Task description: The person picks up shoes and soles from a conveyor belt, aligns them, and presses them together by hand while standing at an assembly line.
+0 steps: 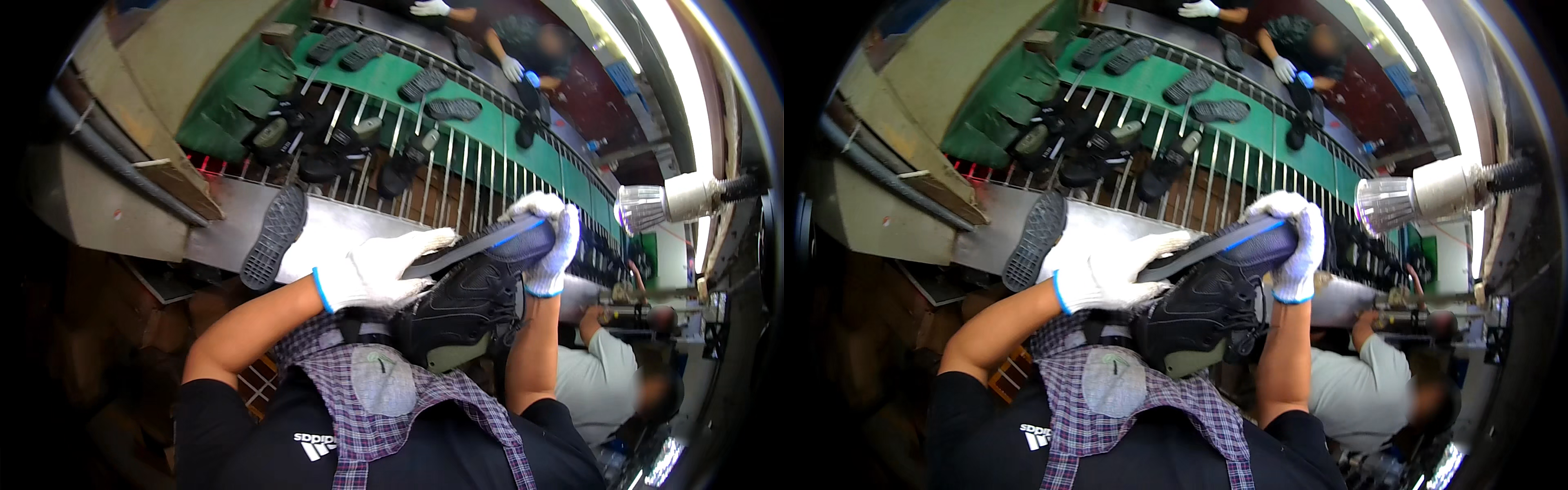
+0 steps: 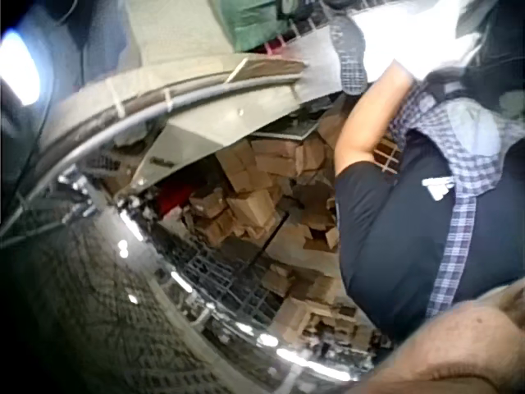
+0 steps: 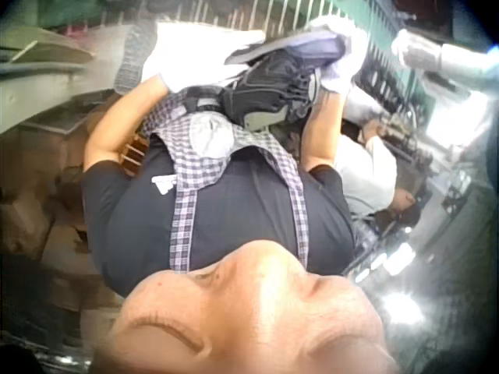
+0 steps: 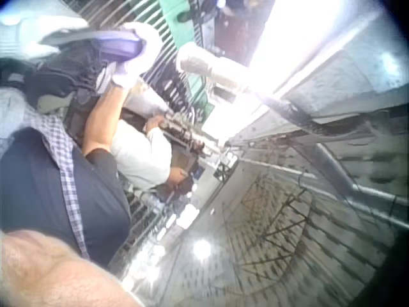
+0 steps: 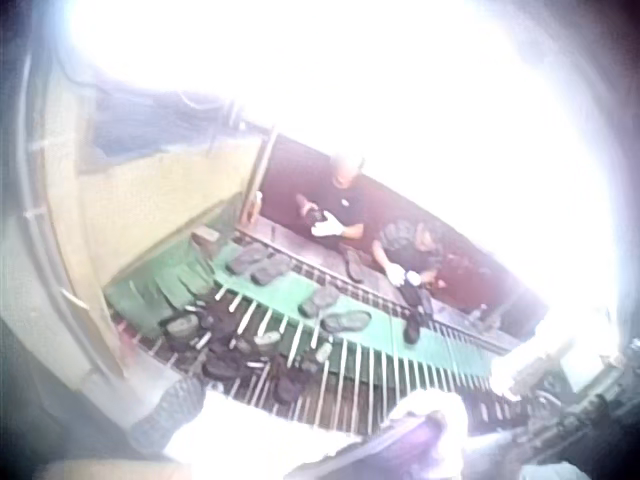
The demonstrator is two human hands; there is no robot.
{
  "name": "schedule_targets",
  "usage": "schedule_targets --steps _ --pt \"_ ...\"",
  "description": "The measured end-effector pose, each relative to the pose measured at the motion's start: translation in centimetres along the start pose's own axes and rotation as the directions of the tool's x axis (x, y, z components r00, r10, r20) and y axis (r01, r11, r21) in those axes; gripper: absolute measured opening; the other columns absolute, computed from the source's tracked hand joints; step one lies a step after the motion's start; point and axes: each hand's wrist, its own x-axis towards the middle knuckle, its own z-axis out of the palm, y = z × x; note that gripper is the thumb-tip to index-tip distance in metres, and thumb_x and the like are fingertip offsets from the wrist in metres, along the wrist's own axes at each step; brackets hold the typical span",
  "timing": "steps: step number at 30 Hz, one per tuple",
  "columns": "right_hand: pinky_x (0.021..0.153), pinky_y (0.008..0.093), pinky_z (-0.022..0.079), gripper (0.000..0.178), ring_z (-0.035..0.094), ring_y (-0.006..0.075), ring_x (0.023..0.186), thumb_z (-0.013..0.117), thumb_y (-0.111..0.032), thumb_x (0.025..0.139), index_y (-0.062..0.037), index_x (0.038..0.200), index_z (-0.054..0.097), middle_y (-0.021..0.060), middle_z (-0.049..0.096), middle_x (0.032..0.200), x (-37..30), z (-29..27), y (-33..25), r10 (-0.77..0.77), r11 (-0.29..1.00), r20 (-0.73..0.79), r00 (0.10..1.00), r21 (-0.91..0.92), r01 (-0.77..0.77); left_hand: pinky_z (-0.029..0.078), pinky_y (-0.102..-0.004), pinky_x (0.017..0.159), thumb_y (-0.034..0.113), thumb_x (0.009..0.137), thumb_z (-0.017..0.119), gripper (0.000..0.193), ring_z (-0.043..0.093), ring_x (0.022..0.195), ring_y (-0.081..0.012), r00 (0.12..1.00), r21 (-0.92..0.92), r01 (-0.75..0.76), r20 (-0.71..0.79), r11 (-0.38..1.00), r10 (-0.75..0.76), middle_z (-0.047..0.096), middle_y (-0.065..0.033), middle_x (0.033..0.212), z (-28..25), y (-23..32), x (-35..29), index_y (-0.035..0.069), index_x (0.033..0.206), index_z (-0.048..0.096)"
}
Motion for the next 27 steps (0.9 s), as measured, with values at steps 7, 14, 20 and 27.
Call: schedule_targets --steps 7,14,20,27 --pt "0.078 0.0488 0.058 0.042 0.067 0.0382 0.084 0.050 -0.038 0.107 -0.0005 0.095 0.062 0.0260 0.066 0.093 -1.9 1.6 -2.2 -0.037 0.999 0.040 0.999 0.035 0.035 0.041 -0.0417 0.120 0.010 0.092 0.066 0.072 0.053 0.143 -0.0334 0.977 -0.130 0.085 0.206 0.988 -0.057 0.054 -0.0231 0.154 -1.6 3.7 -0.1 -0.001 0.159 0.041" --pt "0.077 0.0496 0.060 0.041 0.067 0.0372 0.084 0.051 -0.040 0.107 -0.0022 0.096 0.063 0.0251 0.065 0.094 -5.6 0.2 -1.9 0.035 0.998 -0.100 0.994 0.053 -0.030 0.055 -0.0436 0.103 0.022 0.096 0.068 0.070 0.069 0.117 -0.0406 0.989 0.049 -0.051 0.142 0.997 0.044 0.066 -0.0276 0.132 1.0 4.2 -1.2 -0.002 0.156 0.043" --pt "0.085 0.0522 0.055 0.046 0.064 0.0334 0.089 0.049 -0.047 0.108 -0.0053 0.098 0.064 0.0171 0.062 0.093 -6.3 -2.3 -2.4 -0.002 0.981 -0.033 0.999 0.193 0.008 0.060 -0.0445 0.076 0.020 0.093 0.070 0.069 0.074 0.088 -0.0370 0.957 0.134 -0.093 0.284 0.987 0.052 0.070 -0.0229 0.107 0.9 7.2 1.7 -0.003 0.153 0.046" --pt "0.088 0.0526 0.055 0.042 0.065 0.0324 0.088 0.049 -0.042 0.108 -0.0047 0.098 0.066 0.0172 0.063 0.093 -6.2 -5.9 -3.3 -0.022 0.979 -0.037 0.999 0.202 0.029 0.062 -0.0437 0.085 0.006 0.082 0.068 0.077 0.074 0.101 -0.0392 0.947 0.249 -0.092 0.321 0.964 0.008 0.065 -0.0264 0.136 2.9 9.0 4.1 -0.002 0.155 0.043"
